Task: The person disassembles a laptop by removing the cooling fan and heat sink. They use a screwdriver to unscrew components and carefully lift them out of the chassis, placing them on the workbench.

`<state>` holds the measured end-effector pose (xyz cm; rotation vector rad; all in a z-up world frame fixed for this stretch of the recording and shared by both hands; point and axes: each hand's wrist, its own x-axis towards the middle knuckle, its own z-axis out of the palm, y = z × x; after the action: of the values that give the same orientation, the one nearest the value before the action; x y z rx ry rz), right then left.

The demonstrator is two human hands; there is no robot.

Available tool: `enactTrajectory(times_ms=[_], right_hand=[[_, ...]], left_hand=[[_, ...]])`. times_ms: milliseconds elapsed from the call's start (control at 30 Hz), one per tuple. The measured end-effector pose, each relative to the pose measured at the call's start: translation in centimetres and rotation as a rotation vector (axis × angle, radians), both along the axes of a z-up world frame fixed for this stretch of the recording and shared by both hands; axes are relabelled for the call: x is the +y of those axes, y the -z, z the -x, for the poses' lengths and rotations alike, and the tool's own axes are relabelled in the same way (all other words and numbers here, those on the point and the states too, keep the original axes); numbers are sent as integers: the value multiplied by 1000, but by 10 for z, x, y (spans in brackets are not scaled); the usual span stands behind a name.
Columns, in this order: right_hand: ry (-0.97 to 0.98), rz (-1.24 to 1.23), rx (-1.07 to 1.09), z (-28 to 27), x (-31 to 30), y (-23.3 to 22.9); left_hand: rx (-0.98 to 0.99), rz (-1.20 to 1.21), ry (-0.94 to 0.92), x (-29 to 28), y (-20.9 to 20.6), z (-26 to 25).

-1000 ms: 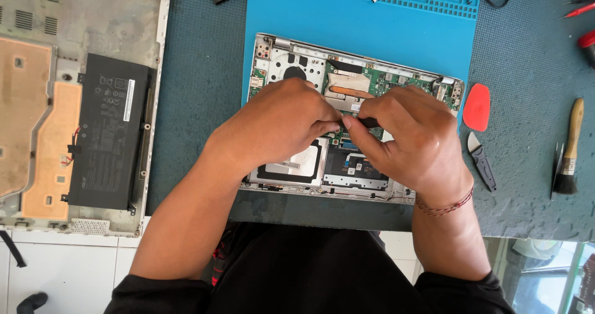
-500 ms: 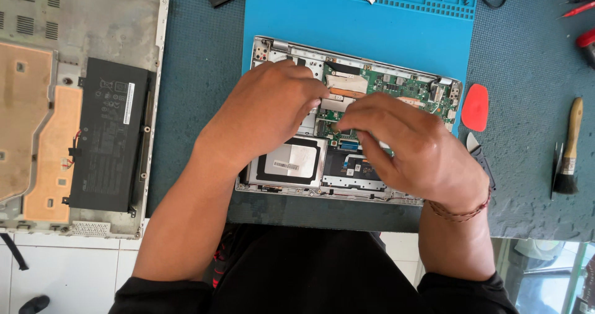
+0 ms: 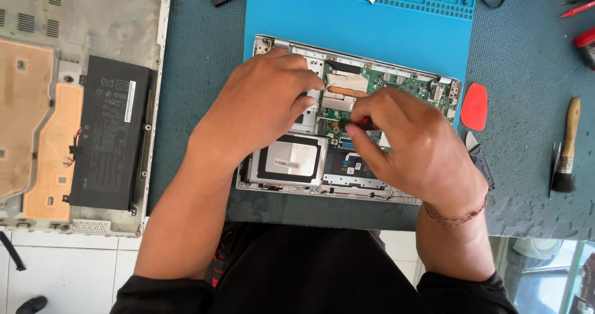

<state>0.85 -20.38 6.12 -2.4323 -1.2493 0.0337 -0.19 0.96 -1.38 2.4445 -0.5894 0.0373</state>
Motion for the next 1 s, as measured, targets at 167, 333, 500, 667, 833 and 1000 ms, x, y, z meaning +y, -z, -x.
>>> enactTrajectory(times_ms=[167, 333, 500, 667, 833, 1000], right_hand=[[3, 19, -83, 1, 2, -1], [76, -3, 1, 0, -1, 4], [-60, -101, 112, -2, 3, -1], [11, 11, 30, -6, 0, 3], [-37, -67, 22, -6, 2, 3], [-4, -87, 18, -6, 3, 7]], left_hand=[[-12, 12, 0, 1, 4, 0], [9, -16, -15, 3, 3, -1], [41, 35, -92, 8, -5, 1], [-16, 43, -220, 12, -7, 2], [24, 70, -267, 13, -13, 2], [-6, 112, -289, 15, -14, 1]])
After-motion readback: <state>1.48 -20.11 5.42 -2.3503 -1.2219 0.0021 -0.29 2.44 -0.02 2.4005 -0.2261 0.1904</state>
